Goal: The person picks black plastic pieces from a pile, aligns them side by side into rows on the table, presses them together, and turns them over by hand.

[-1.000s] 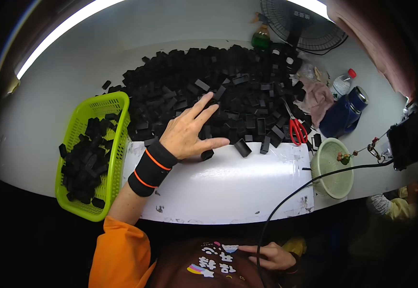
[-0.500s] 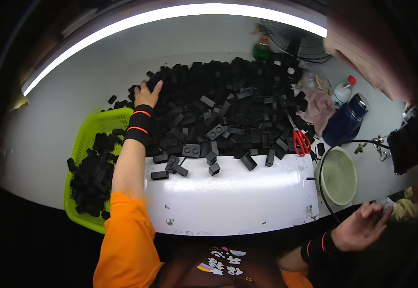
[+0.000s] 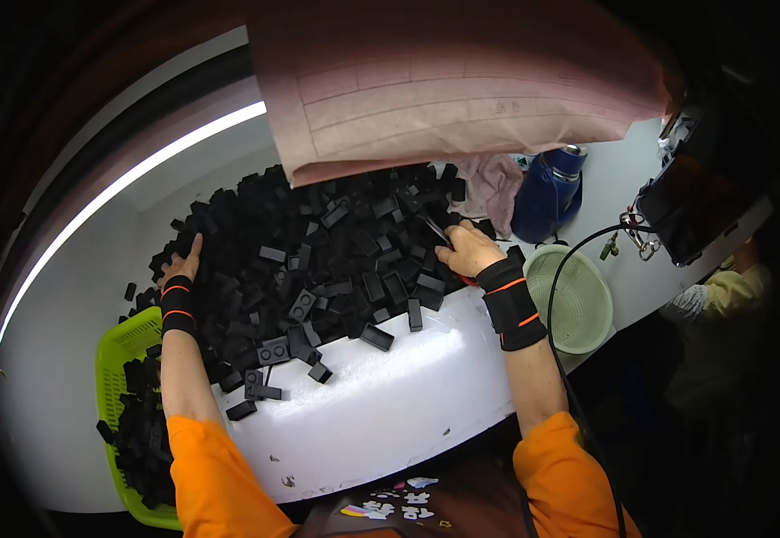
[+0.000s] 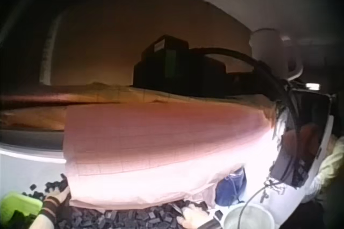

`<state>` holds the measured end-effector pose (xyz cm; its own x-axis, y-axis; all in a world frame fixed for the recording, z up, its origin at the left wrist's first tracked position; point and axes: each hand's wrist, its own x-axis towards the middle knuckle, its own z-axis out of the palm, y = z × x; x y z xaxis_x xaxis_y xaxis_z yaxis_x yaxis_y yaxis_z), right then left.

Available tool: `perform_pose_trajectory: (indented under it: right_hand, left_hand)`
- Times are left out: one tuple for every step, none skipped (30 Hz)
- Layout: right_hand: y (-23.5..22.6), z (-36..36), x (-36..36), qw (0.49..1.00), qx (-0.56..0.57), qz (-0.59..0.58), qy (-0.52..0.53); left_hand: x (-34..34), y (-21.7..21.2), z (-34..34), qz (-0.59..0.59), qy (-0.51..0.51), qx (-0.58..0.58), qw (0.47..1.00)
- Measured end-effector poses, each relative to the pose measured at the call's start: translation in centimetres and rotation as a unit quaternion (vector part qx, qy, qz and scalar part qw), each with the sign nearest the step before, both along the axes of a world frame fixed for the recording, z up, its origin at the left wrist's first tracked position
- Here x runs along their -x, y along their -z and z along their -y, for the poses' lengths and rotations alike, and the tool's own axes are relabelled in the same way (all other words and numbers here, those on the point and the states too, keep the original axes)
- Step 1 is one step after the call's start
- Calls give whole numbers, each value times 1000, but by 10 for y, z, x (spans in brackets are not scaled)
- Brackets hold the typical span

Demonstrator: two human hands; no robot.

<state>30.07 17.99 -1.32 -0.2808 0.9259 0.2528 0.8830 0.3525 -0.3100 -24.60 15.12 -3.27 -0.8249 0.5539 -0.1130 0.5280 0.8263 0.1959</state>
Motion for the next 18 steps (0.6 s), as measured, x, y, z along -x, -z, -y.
perform_pose_trajectory:
  right_hand:
    - [1, -6, -1, 998, 56, 6, -14]
    - [1, -12, -4, 993, 113, 13, -27]
    - [2, -16, -4, 993, 113, 13, -29]
    - [4, -17, -5, 992, 118, -15, -37]
    - [7, -19, -8, 991, 123, -42, -43]
    - [5, -23, -12, 992, 103, -43, -59]
    - [4, -28, -15, 992, 105, -44, -58]
    - [2, -35, -17, 993, 91, -75, -10]
    - [-1, -43, -16, 991, 76, -107, 35]
    - [-7, -58, -14, 991, 47, -94, 83]
    - [-12, -72, -11, 988, 20, -82, 131]
    - [-17, -83, -8, 980, 47, -73, 182]
    - [-9, -99, -11, 980, 39, -75, 180]
    - [8, -124, -25, 979, 5, 15, 202]
    - [21, -146, -33, 969, -28, 104, 222]
    - [31, -162, -31, 962, -82, 130, 225]
    - [37, -177, -30, 951, -139, 155, 230]
    - [39, -180, -19, 948, -163, 158, 225]
  left_hand:
    - [-6, -2, 3, 0, 13, 10, 1000]
    - [-13, -3, 6, -5, 16, -12, 1000]
    - [-24, -12, 13, -5, 14, -11, 1000]
    - [-33, -19, 19, -6, 19, -19, 1000]
    - [-37, -20, 21, -6, 24, -27, 999]
    - [-35, -22, 24, -7, 24, -26, 999]
    - [-32, -23, 26, 0, 36, -29, 999]
    - [-28, -22, 28, 7, 47, -32, 998]
    - [-24, -18, 28, 5, 45, -30, 999]
    - [-21, -15, 27, 26, 38, -59, 997]
    - [-16, -12, 27, 47, 31, -87, 995]
    - [-20, -8, 26, 47, 29, -86, 995]
    - [-22, -9, 24, 48, 29, -80, 995]
    - [-25, -6, 17, 53, 42, -86, 994]
    - [-26, -3, 11, 56, 52, -91, 993]
    - [-27, -1, 7, 51, 49, -85, 994]
    - [-25, -1, 2, 56, 63, -71, 994]
    - [-19, 0, 2, 59, 71, -72, 993]
